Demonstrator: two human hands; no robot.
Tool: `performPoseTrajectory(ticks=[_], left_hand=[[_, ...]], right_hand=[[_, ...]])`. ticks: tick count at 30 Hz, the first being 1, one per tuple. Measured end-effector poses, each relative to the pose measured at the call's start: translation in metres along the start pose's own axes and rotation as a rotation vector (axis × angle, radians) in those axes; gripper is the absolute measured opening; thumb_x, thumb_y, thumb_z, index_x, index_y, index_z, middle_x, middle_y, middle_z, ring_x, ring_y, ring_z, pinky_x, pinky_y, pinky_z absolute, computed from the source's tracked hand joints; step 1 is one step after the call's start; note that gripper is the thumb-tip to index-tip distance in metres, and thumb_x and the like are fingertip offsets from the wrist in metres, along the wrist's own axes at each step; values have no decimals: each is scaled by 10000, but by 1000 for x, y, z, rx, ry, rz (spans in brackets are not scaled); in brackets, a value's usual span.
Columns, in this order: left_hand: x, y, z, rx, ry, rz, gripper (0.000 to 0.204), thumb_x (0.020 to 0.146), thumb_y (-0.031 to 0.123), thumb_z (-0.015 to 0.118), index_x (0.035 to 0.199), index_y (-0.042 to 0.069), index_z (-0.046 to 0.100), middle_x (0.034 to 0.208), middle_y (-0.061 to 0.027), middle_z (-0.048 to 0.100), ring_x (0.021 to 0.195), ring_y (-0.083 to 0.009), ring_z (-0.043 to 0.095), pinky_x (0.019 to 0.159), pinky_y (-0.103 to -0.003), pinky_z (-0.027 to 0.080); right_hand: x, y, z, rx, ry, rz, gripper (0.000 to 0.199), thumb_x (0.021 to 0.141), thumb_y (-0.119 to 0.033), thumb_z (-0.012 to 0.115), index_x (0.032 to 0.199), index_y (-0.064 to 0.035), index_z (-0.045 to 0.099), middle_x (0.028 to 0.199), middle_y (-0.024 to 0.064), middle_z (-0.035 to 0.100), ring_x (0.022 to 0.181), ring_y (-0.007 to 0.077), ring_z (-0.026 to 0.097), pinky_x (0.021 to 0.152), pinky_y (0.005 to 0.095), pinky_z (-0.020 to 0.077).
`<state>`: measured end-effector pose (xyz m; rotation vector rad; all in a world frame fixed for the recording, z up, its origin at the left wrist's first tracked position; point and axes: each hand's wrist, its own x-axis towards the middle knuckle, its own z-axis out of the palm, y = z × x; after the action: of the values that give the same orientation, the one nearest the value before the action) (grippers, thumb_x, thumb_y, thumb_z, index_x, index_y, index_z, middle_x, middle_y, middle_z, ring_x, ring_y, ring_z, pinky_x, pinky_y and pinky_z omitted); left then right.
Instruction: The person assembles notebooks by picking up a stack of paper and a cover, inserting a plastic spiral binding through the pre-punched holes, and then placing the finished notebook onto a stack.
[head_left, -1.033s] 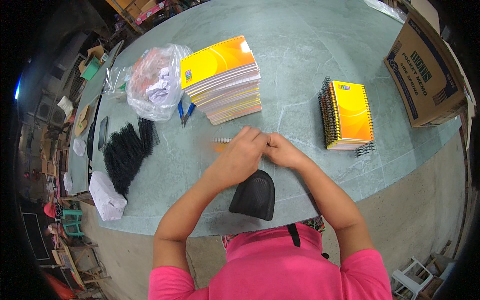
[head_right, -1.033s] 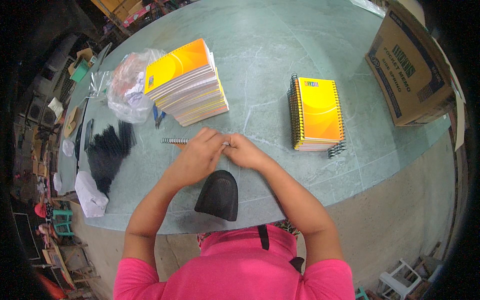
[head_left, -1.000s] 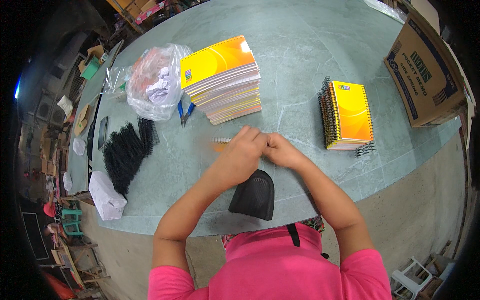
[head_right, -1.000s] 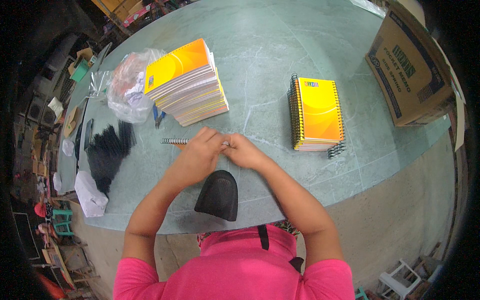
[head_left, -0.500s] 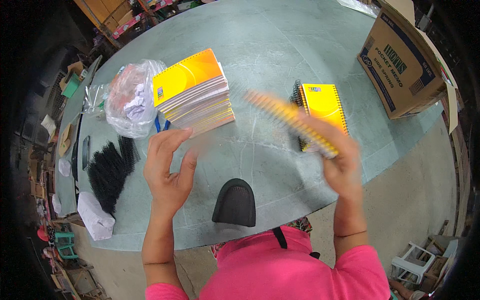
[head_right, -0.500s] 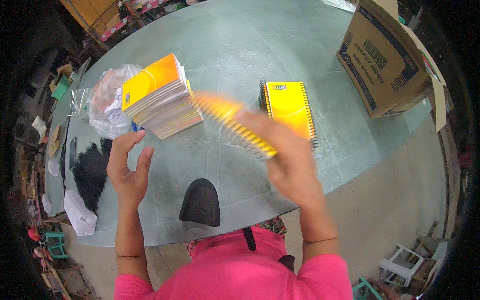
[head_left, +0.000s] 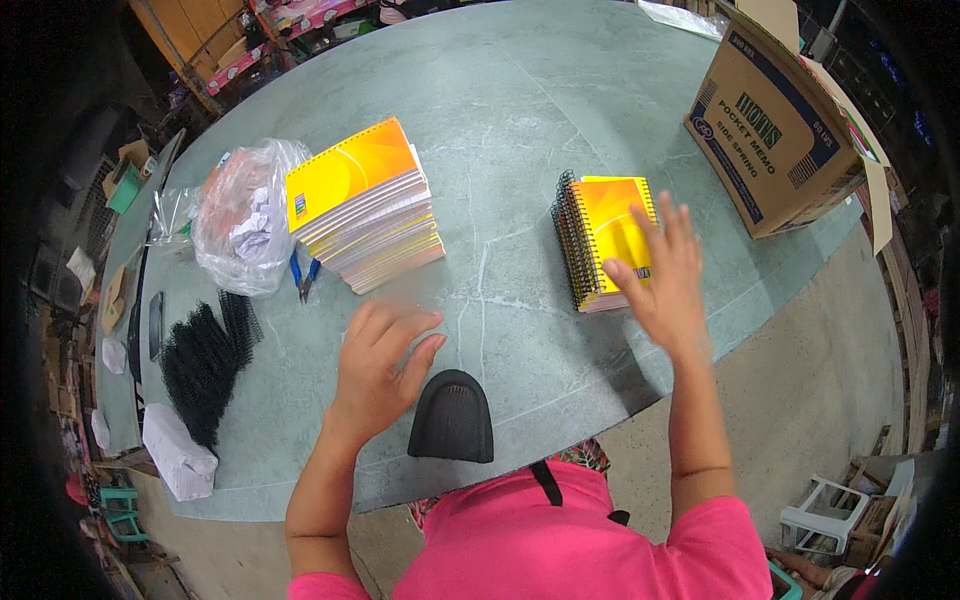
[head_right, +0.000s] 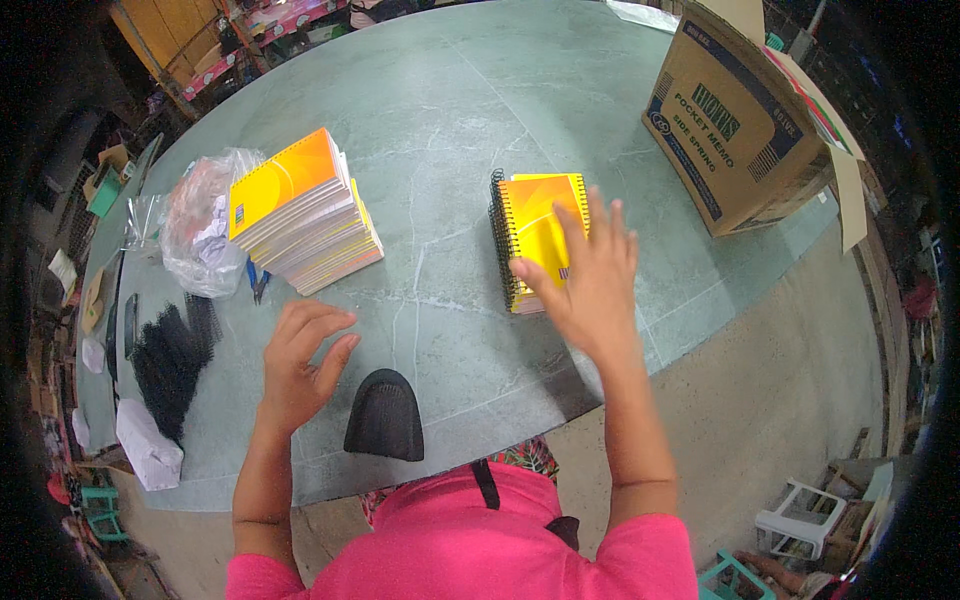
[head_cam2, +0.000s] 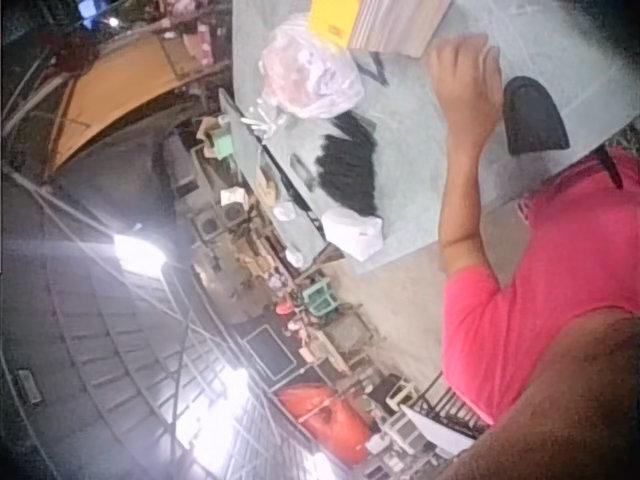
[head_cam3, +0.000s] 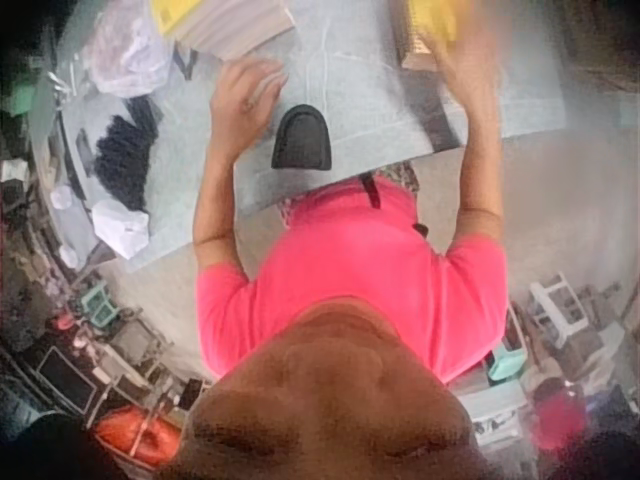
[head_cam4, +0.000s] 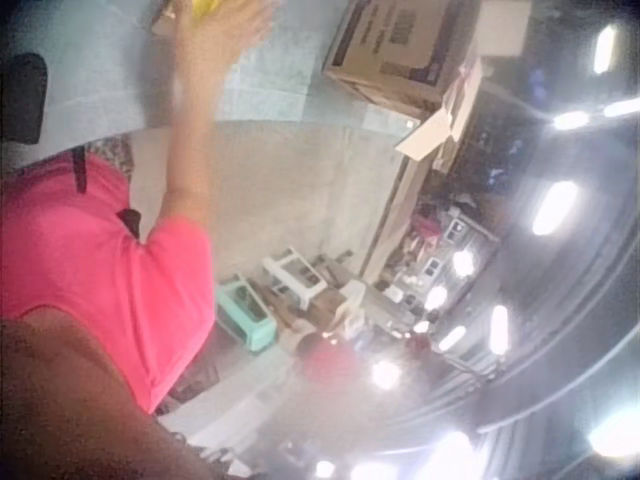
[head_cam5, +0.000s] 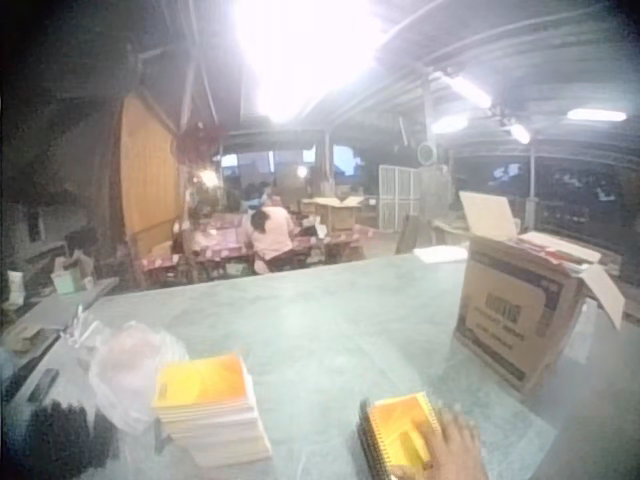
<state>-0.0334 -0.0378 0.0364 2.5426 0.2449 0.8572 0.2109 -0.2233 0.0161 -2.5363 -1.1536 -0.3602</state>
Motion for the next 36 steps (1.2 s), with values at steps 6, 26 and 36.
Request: performPoseTrajectory(ticks=[6,26,36], left_hand=[[-3,5,10,-22,-14,17,218,713,35,703,918,57,631,887,-83,609,837,-276,554,737,-365,439],[39,-70,-42,686,324,27,286,774,182,671,1039,75,652,1037,-91,653,994,-305,541,887,-407,370],[-24,-4,-11,-267,167,-305,223,862,191,619,1019,36,654,909,-112,663,849,-170,613,748,-328,473]], right_hand=[[49,-15,5,4,-245,80,872,695,-542,629,1386,-91,348,1434,279,244,1291,472,299,974,583,350],[40,-81,-18,427,18,-465,627,713,-254,760,1257,-86,497,1406,210,346,1308,387,319,1040,481,299],[28,-126,20,1590,-276,-81,420,768,-117,710,1145,-4,562,1090,96,626,974,213,600,867,287,443]])
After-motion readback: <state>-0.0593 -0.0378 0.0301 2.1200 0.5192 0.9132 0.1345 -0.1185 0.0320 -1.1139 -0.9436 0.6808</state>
